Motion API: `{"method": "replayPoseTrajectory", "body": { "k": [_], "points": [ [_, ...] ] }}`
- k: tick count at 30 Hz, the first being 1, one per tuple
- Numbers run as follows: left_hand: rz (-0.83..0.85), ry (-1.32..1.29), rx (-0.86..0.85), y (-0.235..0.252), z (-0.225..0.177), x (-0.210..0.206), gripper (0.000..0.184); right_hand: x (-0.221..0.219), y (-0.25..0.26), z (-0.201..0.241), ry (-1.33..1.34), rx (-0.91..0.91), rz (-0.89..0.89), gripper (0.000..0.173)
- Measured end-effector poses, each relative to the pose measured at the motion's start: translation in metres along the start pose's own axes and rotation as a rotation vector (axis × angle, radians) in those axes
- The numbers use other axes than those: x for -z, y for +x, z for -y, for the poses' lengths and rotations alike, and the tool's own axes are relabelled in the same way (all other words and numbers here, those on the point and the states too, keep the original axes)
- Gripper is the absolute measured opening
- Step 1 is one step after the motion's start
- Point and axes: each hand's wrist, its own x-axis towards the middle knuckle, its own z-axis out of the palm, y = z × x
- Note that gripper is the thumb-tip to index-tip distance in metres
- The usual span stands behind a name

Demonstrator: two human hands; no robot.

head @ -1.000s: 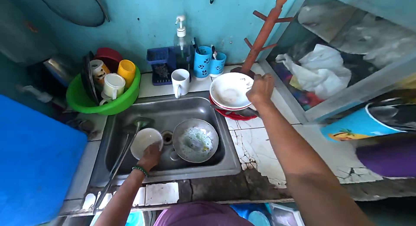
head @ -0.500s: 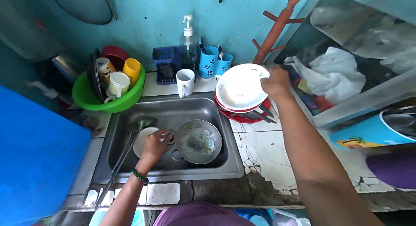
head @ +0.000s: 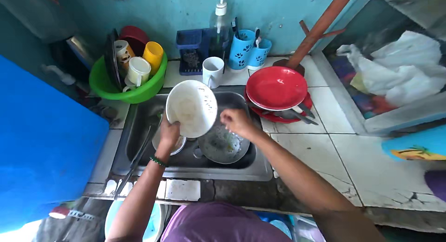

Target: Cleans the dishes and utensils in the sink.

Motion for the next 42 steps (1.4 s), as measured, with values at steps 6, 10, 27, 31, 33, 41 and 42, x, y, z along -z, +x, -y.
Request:
{"method": "replayPoseTrajectory", "body": {
  "k": [6, 10, 27, 31, 33, 41, 42],
  "points": [
    [-0.053, 0.564, -0.449, 0.011, 0.033, 0.008, 0.071, -0.063, -0.007, -0.027, -0.438, -0.096, 0.505, 0.046],
    [-0.010, 0.662, -0.535, 0.005, 0.040, -0.001, 0.072, -0.067, -0.005, -0.032, -0.519, -0.196, 0.447, 0.049],
    [0.332, 0.687, -0.143, -0.023, 0.025, -0.078, 0.073, -0.050, -0.017, -0.011, -0.294, -0.347, 0.351, 0.040],
    [0.261, 0.340, -0.056, -0.017, 0.032, -0.064, 0.063, -0.052, -0.020, -0.004, -0.305, -0.254, 0.232, 0.032],
    [0.246, 0.162, 0.063, -0.017, 0.031, -0.059, 0.057, -0.056, -0.018, -0.001, -0.299, -0.252, 0.134, 0.036],
    [0.244, 0.089, 0.134, -0.010, 0.030, -0.063, 0.056, -0.084, -0.016, 0.026, 0.439, 0.129, 0.014, 0.034],
    [0.227, 0.095, 0.113, -0.006, 0.029, -0.058, 0.056, -0.079, -0.022, 0.024, 0.394, 0.147, 0.121, 0.032]
  ]
}}
